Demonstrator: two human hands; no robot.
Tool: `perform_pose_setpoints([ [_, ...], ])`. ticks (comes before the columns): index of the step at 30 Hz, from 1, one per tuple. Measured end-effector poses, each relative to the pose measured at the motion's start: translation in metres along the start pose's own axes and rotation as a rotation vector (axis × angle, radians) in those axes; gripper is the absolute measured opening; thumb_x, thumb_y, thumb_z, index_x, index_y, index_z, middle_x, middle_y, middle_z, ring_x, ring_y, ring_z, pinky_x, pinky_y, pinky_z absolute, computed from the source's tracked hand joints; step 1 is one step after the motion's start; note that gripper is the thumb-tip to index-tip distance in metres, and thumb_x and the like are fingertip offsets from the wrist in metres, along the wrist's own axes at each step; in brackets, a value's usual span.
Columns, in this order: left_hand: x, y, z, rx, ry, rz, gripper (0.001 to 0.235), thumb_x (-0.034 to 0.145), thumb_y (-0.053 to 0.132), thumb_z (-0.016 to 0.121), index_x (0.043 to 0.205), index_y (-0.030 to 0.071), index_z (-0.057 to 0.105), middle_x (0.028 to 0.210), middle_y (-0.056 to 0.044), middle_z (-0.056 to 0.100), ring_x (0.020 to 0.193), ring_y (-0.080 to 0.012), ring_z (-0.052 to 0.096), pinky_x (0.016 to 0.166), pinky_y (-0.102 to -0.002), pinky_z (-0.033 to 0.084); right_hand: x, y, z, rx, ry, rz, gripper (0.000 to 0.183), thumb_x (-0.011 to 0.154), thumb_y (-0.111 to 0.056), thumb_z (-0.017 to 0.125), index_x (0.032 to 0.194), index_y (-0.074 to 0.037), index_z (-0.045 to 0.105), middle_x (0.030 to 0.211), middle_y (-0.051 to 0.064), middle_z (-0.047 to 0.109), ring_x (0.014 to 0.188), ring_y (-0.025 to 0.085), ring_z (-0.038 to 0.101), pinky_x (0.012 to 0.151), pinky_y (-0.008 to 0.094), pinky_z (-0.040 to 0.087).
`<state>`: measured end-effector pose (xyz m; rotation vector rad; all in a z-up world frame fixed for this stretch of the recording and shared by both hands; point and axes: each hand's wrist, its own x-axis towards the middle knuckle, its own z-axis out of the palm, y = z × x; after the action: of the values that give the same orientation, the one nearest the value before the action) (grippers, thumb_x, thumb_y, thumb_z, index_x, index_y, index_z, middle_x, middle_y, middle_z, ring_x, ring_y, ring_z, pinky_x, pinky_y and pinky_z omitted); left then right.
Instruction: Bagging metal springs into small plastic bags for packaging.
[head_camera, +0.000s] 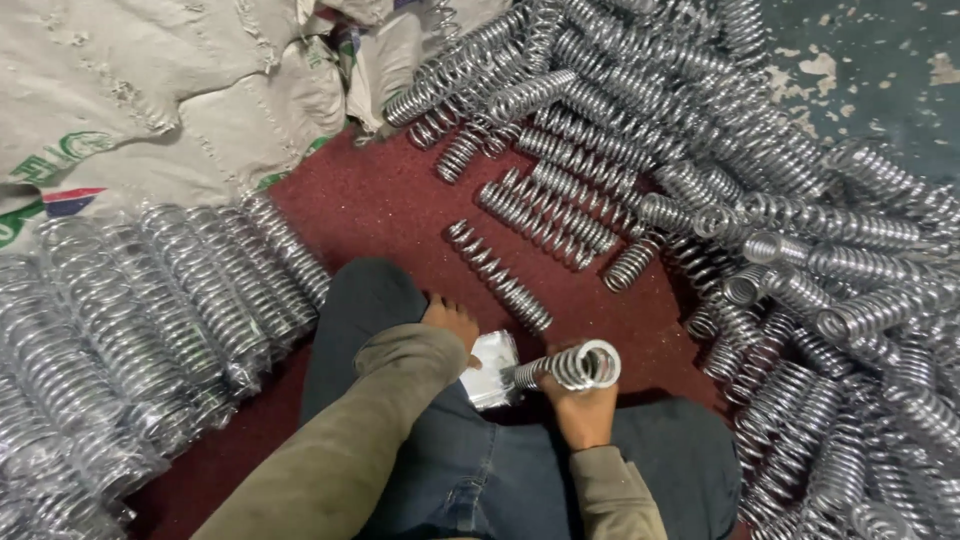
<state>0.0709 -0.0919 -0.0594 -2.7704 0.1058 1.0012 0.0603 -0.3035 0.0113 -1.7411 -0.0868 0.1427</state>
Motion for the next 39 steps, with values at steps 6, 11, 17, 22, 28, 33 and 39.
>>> perform_pose_setpoints([
  [6,0.002,0.014,0.001,-0.268,0.107,-0.066,0.043,0.091,0.046,0.068,0.126,0.021,0.069,0.133,-0.008,0.067,0.131,-0.0317,0.052,0.113,-0.059,0.027,-0.01,0.004,-0.003,-0.183,0.076,-0.11,0.036,0.06,0.003,0.084,0.093,-0.008,0.074,0.09,0.01,0.077,0.09,0.021,0.074,0.082,0.035,0.059],
  [11,0.014,0.016,0.032,-0.495,0.305,-0.113,0.017,0.087,0.011,0.068,0.103,0.011,0.073,0.112,-0.013,0.075,0.114,-0.035,0.067,0.115,-0.063,0.029,-0.01,0.009,-0.006,-0.191,0.082,-0.028,0.049,0.058,0.001,0.084,0.105,-0.006,0.074,0.093,0.015,0.078,0.094,0.026,0.075,0.085,0.04,0.058],
  [17,0.019,0.007,0.029,-0.685,0.63,-0.23,0.014,0.091,0.002,0.064,0.103,0.006,0.07,0.101,-0.018,0.073,0.097,-0.0353,0.069,0.092,-0.05,0.049,-0.016,-0.003,-0.011,-0.08,0.004,-0.046,0.066,0.062,0.001,0.089,0.123,-0.002,0.065,0.105,0.021,0.076,0.105,0.03,0.071,0.097,0.044,0.055],
  [22,0.005,0.015,0.018,-0.376,0.173,-0.058,0.071,0.093,0.06,0.063,0.144,0.011,0.056,0.141,-0.016,0.063,0.142,-0.0353,0.044,0.115,-0.061,0.03,-0.024,-0.015,-0.012,-0.044,0.003,-0.039,0.09,0.063,-0.006,0.094,0.142,-0.003,0.051,0.126,0.024,0.067,0.123,0.036,0.062,0.111,0.049,0.047],
  [28,0.027,0.022,0.028,-0.27,0.163,-0.184,0.017,0.09,0.013,0.069,0.1,0.025,0.075,0.113,-0.007,0.073,0.116,-0.0325,0.058,0.103,-0.051,0.037,-0.038,-0.013,-0.026,-0.108,0.002,-0.095,0.088,0.068,-0.018,0.091,0.143,-0.014,0.044,0.137,0.012,0.059,0.125,0.021,0.059,0.11,0.035,0.043],
  [33,-0.006,0.017,0.03,-0.581,0.854,-0.13,0.021,0.088,0.006,0.056,0.108,0.011,0.056,0.085,-0.01,0.066,0.071,-0.0318,0.063,0.077,-0.048,0.042,-0.057,-0.051,-0.029,-0.138,0.071,-0.115,0.089,0.068,-0.016,0.09,0.145,-0.015,0.044,0.138,0.01,0.055,0.126,0.022,0.054,0.113,0.036,0.041],
  [39,-0.134,0.042,-0.032,-0.866,1.484,0.664,0.026,0.1,0.002,0.045,0.112,0.004,0.068,0.107,-0.011,0.073,0.093,-0.026,0.075,0.08,-0.036,0.062,-0.083,-0.125,-0.039,-0.337,0.088,-0.522,0.055,0.081,-0.025,0.08,0.127,-0.005,0.056,0.125,0.013,0.063,0.122,0.027,0.06,0.11,0.04,0.047],
])
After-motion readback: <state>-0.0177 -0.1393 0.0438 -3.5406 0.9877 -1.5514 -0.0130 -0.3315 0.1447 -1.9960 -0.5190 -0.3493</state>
